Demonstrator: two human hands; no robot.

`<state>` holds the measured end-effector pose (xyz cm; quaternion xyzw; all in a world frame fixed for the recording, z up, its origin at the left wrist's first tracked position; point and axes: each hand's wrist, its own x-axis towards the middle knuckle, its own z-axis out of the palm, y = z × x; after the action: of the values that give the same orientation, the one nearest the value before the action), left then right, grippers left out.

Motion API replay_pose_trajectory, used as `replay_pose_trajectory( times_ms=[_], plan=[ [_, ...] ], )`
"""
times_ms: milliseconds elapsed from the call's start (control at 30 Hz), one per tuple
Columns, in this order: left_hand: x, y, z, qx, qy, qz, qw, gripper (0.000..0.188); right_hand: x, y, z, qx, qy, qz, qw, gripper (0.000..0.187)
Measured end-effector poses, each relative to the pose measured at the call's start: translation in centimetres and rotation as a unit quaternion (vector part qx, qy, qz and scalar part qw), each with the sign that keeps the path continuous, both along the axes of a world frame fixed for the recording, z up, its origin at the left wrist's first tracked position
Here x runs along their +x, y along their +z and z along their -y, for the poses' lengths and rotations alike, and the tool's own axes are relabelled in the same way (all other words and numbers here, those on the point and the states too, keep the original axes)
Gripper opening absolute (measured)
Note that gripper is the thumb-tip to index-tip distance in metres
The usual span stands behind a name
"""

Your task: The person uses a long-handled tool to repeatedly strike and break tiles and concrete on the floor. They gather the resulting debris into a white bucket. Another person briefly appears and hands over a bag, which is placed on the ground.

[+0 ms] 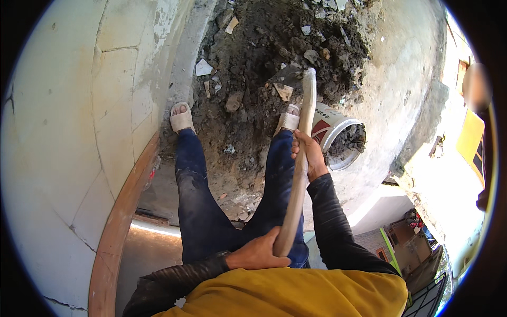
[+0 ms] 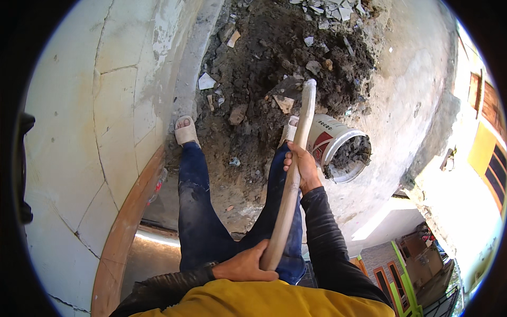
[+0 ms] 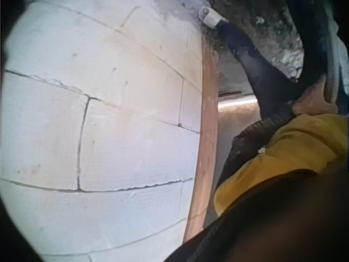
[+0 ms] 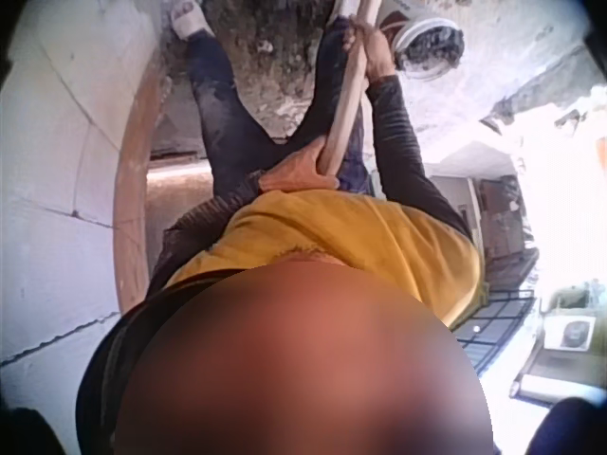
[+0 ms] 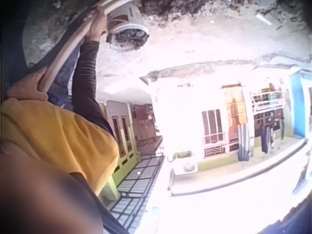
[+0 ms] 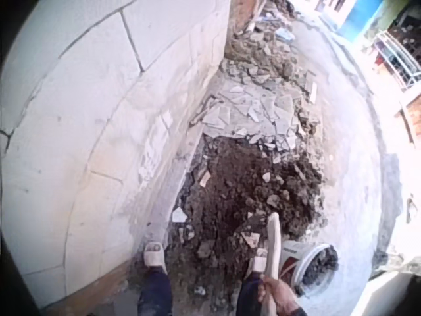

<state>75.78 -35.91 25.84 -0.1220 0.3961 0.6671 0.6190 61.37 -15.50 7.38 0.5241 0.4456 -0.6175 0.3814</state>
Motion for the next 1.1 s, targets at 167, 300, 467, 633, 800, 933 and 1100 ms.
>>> replay_pose_trajectory(
  times_ms=[167, 300, 467, 633, 800, 933, 1100],
  plan=[
    [4.6, -6.4, 10.4, -0.247, -0.288, -0.118, 0.917, 0.049, 3.3, 1.1, 4.3, 0.049, -0.092, -0.065, 0.992, 0.028],
    [6.7, -18.9, 10.3, -0.445, -0.153, -0.43, 0.771, 0.028, 2.6, -3.9, 3.5, -0.027, -0.216, -0.09, 0.972, 0.031],
    [7.8, -24.8, 4.4, -0.32, -0.23, -0.36, 0.845, 0.052, 2.4, -4.5, -1.8, 0.071, -0.222, -0.094, 0.968, 0.033],
    [2.8, -30.7, 1.7, -0.016, -0.275, -0.12, 0.954, 0.092, 0.9, -5.4, -7.7, 0.12, -0.16, -0.144, 0.969, 0.032],
    [-4.0, -47.5, 1.9, -0.321, -0.272, -0.344, 0.839, 0.061, -1.4, -12.8, -9.9, 0.132, -0.138, -0.082, 0.978, 0.03],
    [-6.2, -59.5, -1.2, -0.399, -0.336, -0.458, 0.72, 0.045, -0.2, -15.9, -10.9, 0.093, -0.136, -0.044, 0.985, 0.026],
    [-6.3, -69.9, -6.7, -0.393, -0.419, -0.506, 0.643, 0.052, 1.0, -15.7, -12.6, 0.149, -0.121, -0.08, 0.978, 0.024]
  ],
)
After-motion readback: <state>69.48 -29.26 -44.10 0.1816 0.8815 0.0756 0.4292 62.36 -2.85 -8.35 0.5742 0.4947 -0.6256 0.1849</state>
